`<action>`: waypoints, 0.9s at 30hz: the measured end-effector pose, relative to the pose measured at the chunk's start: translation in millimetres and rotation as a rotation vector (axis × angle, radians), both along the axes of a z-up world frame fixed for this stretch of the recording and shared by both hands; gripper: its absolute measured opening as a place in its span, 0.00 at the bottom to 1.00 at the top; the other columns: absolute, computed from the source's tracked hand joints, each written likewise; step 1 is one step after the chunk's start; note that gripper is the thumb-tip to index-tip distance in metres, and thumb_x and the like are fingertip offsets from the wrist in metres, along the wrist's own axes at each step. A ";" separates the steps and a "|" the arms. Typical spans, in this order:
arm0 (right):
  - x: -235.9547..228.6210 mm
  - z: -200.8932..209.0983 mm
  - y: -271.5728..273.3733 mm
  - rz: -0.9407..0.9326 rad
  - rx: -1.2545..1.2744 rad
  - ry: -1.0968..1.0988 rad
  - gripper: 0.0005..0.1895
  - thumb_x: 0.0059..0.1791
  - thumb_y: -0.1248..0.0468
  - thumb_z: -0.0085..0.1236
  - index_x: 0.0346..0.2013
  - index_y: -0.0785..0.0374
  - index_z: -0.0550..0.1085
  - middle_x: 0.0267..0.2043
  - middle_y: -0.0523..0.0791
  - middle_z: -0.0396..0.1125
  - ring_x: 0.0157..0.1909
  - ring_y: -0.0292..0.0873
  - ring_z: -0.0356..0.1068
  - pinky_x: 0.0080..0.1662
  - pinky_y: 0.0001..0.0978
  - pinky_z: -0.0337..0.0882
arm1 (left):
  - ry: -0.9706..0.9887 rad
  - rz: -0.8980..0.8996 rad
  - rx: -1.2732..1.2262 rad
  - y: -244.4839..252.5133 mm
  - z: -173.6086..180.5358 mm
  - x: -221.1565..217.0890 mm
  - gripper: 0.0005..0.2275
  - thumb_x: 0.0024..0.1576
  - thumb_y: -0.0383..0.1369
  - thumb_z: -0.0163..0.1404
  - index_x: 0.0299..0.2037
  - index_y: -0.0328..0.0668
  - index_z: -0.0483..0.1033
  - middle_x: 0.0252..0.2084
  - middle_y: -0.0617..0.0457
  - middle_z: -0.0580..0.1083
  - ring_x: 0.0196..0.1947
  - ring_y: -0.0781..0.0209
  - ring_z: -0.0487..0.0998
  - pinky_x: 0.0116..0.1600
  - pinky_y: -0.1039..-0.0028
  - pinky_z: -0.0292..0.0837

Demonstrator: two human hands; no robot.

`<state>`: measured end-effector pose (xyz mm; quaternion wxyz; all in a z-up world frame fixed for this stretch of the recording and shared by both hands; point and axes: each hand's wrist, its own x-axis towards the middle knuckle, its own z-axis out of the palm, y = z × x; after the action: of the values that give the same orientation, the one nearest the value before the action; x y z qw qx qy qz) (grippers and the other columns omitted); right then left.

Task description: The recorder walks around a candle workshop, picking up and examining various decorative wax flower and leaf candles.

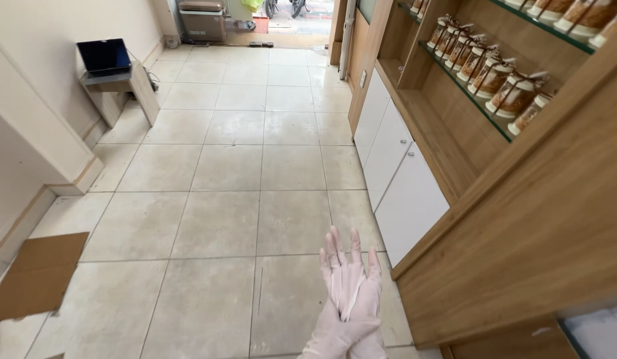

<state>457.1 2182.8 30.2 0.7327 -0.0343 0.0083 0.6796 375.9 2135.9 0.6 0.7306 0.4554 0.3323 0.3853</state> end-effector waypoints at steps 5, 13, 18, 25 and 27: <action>25.5 -33.4 56.8 -0.010 -0.037 -0.010 0.25 0.55 0.51 0.44 0.65 0.55 0.66 0.70 0.52 0.59 0.68 0.50 0.60 0.63 0.51 0.63 | 1.190 0.784 0.864 105.1 -26.9 105.4 0.27 0.62 0.45 0.42 0.71 0.46 0.58 0.75 0.42 0.54 0.73 0.49 0.52 0.71 0.58 0.40; 55.8 -74.1 188.1 -0.037 -0.001 -0.010 0.20 0.57 0.56 0.43 0.61 0.58 0.70 0.64 0.46 0.67 0.63 0.47 0.66 0.59 0.47 0.67 | 1.219 0.525 0.694 240.0 -78.1 144.5 0.25 0.65 0.44 0.36 0.72 0.47 0.56 0.74 0.52 0.56 0.70 0.54 0.55 0.69 0.59 0.43; 49.8 -56.9 290.2 -0.010 0.082 0.017 0.21 0.58 0.56 0.42 0.63 0.59 0.69 0.62 0.46 0.68 0.63 0.46 0.67 0.60 0.45 0.68 | 0.806 0.093 0.421 327.8 -31.2 66.2 0.27 0.59 0.41 0.47 0.69 0.42 0.60 0.68 0.51 0.65 0.67 0.57 0.63 0.68 0.65 0.55; 30.9 -38.7 402.7 0.095 0.294 0.151 0.23 0.58 0.54 0.44 0.67 0.56 0.66 0.66 0.46 0.65 0.67 0.47 0.63 0.64 0.47 0.64 | 0.234 -0.566 0.000 457.1 -3.0 -25.4 0.40 0.46 0.43 0.66 0.68 0.32 0.64 0.60 0.48 0.76 0.60 0.60 0.75 0.65 0.72 0.68; 28.9 -35.2 420.5 0.056 0.346 0.161 0.25 0.56 0.52 0.49 0.68 0.53 0.65 0.71 0.47 0.60 0.71 0.49 0.56 0.67 0.52 0.59 | 0.487 -0.682 0.123 485.7 15.8 -35.6 0.36 0.52 0.44 0.63 0.67 0.31 0.64 0.57 0.47 0.76 0.59 0.59 0.75 0.64 0.72 0.67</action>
<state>486.0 2603.3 -5.0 0.7056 0.1465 -0.0511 0.6914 340.3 2621.7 16.4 0.6878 0.6598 0.3020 0.0217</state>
